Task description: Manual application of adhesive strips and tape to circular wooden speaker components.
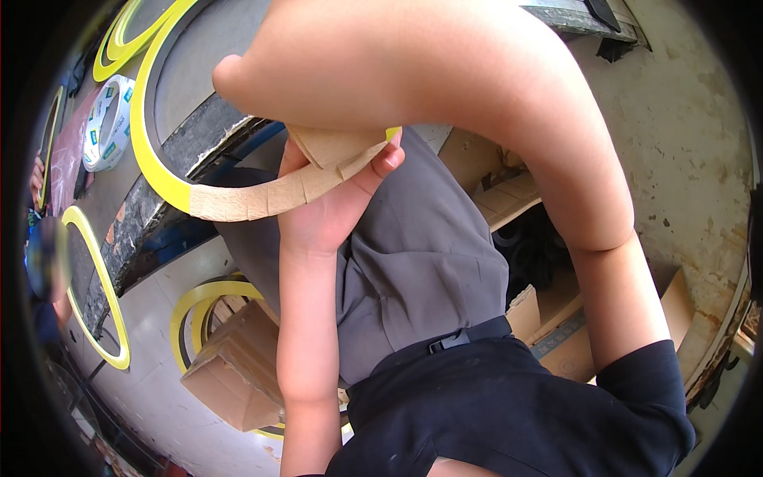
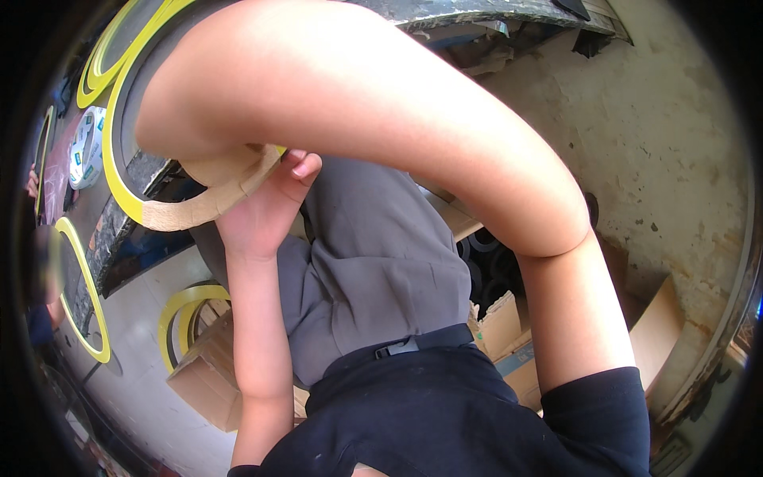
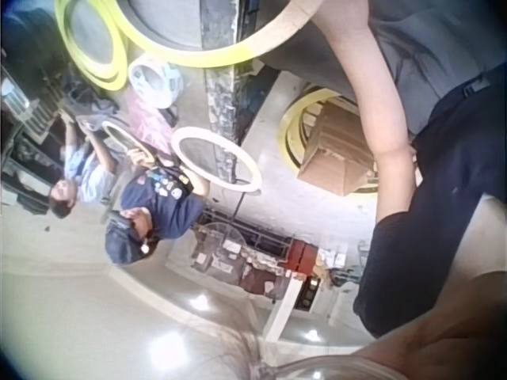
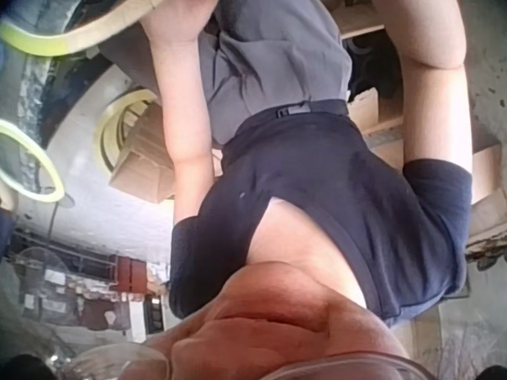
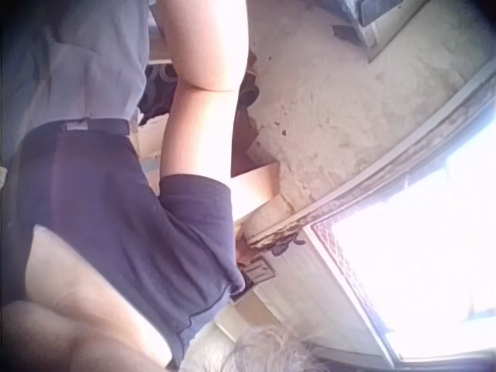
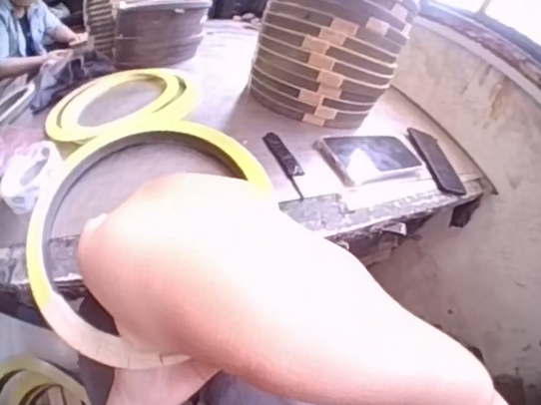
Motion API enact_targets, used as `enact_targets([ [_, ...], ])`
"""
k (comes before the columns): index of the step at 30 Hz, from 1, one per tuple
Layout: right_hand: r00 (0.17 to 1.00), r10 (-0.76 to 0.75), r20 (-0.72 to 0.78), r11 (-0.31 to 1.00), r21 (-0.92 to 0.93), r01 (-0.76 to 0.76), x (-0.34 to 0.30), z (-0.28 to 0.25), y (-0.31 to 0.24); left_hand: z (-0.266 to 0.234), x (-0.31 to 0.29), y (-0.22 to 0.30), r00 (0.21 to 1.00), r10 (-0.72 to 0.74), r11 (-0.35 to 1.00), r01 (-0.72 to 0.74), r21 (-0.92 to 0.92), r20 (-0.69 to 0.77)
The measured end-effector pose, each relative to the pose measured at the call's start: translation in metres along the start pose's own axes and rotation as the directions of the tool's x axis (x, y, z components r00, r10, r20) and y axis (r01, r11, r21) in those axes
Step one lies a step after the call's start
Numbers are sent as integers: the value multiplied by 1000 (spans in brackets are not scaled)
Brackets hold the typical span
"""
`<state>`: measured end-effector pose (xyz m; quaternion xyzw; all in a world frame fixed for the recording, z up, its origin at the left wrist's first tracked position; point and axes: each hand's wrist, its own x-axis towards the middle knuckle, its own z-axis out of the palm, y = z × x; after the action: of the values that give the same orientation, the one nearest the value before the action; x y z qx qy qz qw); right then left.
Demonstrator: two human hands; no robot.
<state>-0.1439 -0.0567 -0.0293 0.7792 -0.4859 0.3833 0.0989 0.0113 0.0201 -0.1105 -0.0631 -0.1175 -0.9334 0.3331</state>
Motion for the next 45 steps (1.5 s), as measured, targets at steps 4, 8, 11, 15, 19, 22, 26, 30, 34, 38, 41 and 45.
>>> enact_targets([
  [4,999,19,-50,1000,-1,-19,-11,-12,-22,-16,-5,5,993,-21,996,11,-88,-114],
  [8,994,54,-99,998,-25,-57,-10,-16,-12,1,2,4,982,-8,1000,11,15,-187],
  [11,988,71,-138,997,-24,-75,-8,-11,-27,-8,1,6,986,16,1000,-14,12,-167],
  [15,978,83,-192,996,-21,-89,-17,-22,-54,-21,-2,4,995,-8,964,-18,-264,-96],
  [19,964,97,-248,994,-21,-105,-23,-32,-65,-32,-7,3,995,12,972,-35,-234,-97],
  [22,951,113,-287,992,-17,-123,-13,-16,-68,-32,-9,5,995,-7,960,-22,-281,-102],
  [26,933,128,-336,989,-26,-144,-1,2,-63,-17,1,-7,981,23,911,-100,-400,-192],
  [30,964,173,-203,980,130,-149,0,-52,-60,-14,6,-22,983,185,891,-175,-418,-17],
  [34,965,235,-116,957,204,-208,-15,-95,-62,-10,12,-24,968,239,934,-206,-290,82],
  [38,959,274,-70,947,194,-257,-71,-109,-56,-12,13,-33,971,232,940,-208,-270,57],
  [41,915,394,90,900,165,-403,-104,-117,-69,-23,9,-33,958,256,939,-216,-267,127],
  [45,908,417,30,880,238,-412,-135,-94,-77,-22,5,-44,958,265,899,-206,-385,107],
])
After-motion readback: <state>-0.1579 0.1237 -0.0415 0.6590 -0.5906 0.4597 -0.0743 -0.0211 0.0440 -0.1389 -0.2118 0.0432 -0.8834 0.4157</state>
